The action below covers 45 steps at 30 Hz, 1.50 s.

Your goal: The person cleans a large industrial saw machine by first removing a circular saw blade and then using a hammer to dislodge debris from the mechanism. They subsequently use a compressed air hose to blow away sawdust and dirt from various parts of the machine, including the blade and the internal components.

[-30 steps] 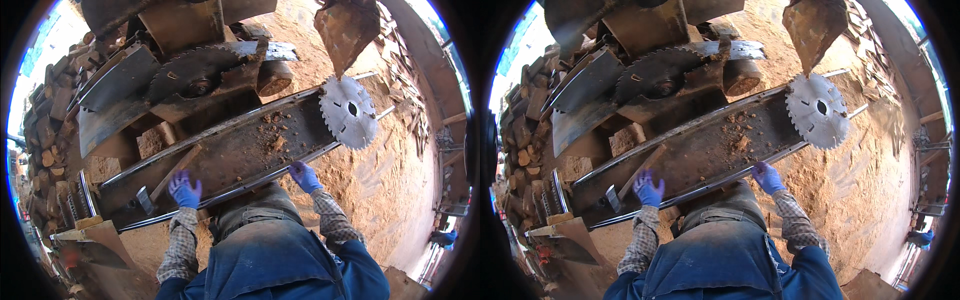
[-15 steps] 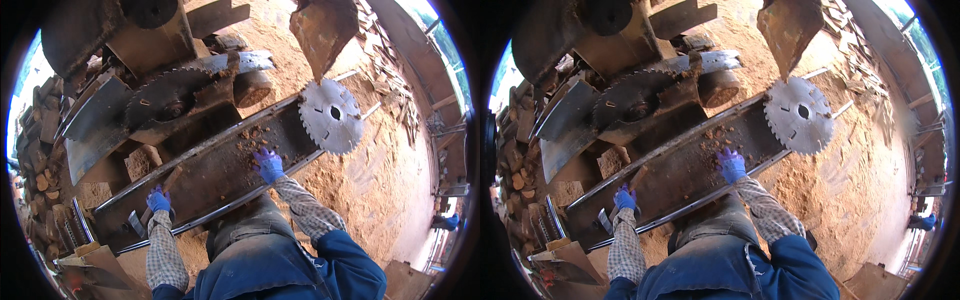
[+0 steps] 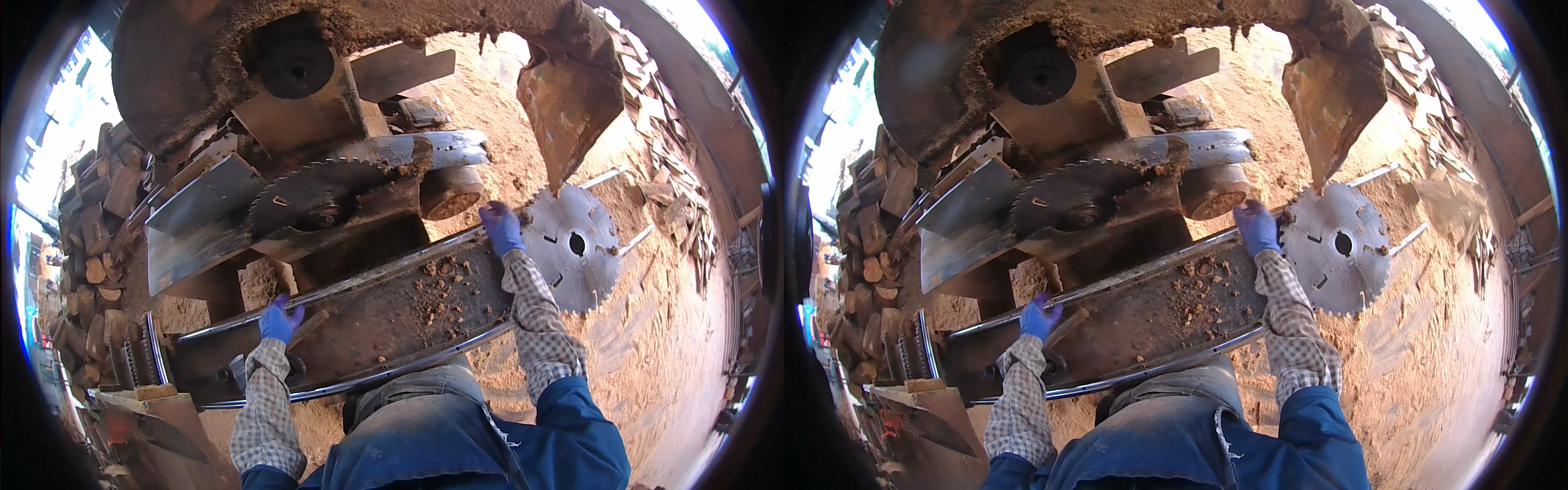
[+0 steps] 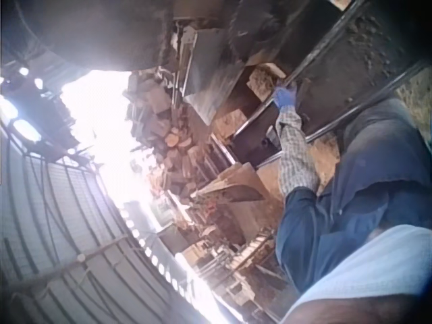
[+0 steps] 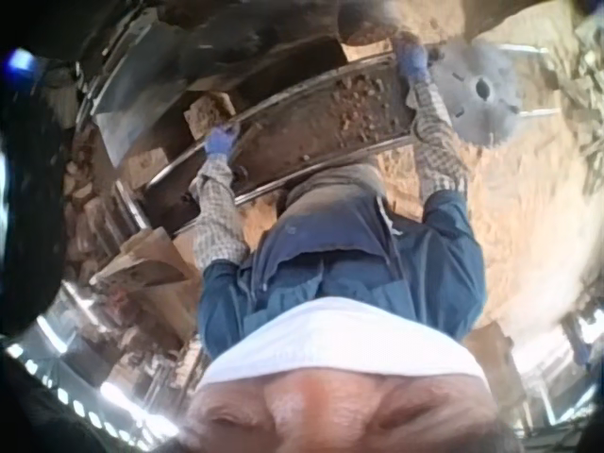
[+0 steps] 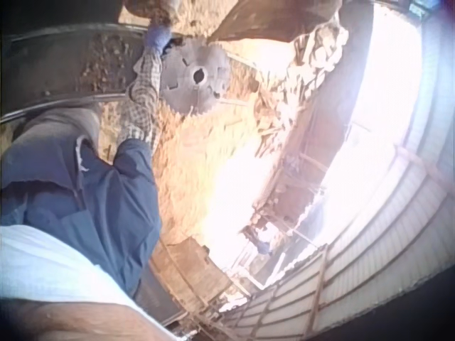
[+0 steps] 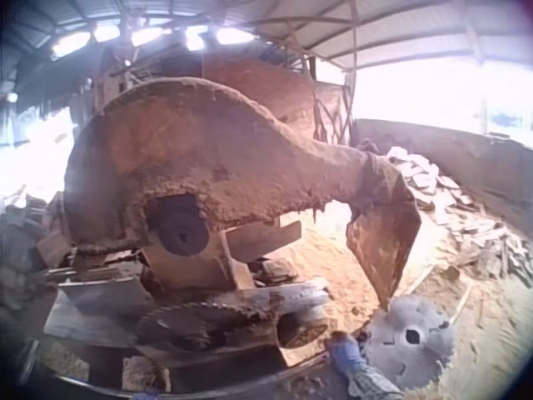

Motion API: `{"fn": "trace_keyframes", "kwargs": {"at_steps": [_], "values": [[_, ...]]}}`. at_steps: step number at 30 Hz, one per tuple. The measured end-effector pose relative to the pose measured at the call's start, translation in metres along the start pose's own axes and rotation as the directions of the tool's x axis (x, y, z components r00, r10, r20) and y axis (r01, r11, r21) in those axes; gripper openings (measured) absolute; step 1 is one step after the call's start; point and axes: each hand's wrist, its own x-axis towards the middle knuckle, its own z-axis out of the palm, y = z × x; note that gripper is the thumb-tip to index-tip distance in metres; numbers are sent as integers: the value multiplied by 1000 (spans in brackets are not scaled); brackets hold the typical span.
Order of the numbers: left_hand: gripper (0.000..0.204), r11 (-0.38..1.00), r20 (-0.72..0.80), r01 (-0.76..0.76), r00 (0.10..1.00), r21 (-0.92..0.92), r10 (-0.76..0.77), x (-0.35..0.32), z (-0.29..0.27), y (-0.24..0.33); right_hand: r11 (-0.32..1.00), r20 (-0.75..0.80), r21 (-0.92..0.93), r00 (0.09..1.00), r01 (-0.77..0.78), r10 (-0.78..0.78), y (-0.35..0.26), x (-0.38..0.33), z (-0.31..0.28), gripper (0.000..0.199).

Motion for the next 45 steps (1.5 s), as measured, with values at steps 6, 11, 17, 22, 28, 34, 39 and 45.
{"fn": "trace_keyframes", "kwargs": {"at_steps": [6,11,17,22,28,34,39,45], "values": [[36,758,-45,-54,998,-650,32,87,-8,95,803,745,412,667,-431,-24,-41,-56,127,25],[34,581,-43,-54,999,-812,33,164,52,54,606,933,295,358,-739,-17,-106,-84,224,36],[55,527,167,240,969,-815,-184,212,48,109,206,925,314,348,-927,157,-112,-62,305,36],[63,442,326,356,934,-824,-144,239,87,47,-47,943,285,289,-957,-168,-115,-63,338,40],[60,643,342,243,939,-726,32,246,108,28,-231,886,370,417,-900,-204,-101,-69,376,45],[60,340,407,399,912,-851,-52,231,77,75,553,614,595,774,-583,156,-101,-74,388,42],[61,55,639,643,765,-764,-81,231,64,72,486,676,613,732,-623,87,-93,-76,401,50],[61,687,252,56,949,-724,189,238,68,58,-417,829,271,430,-868,-357,-86,-67,396,41]]}}
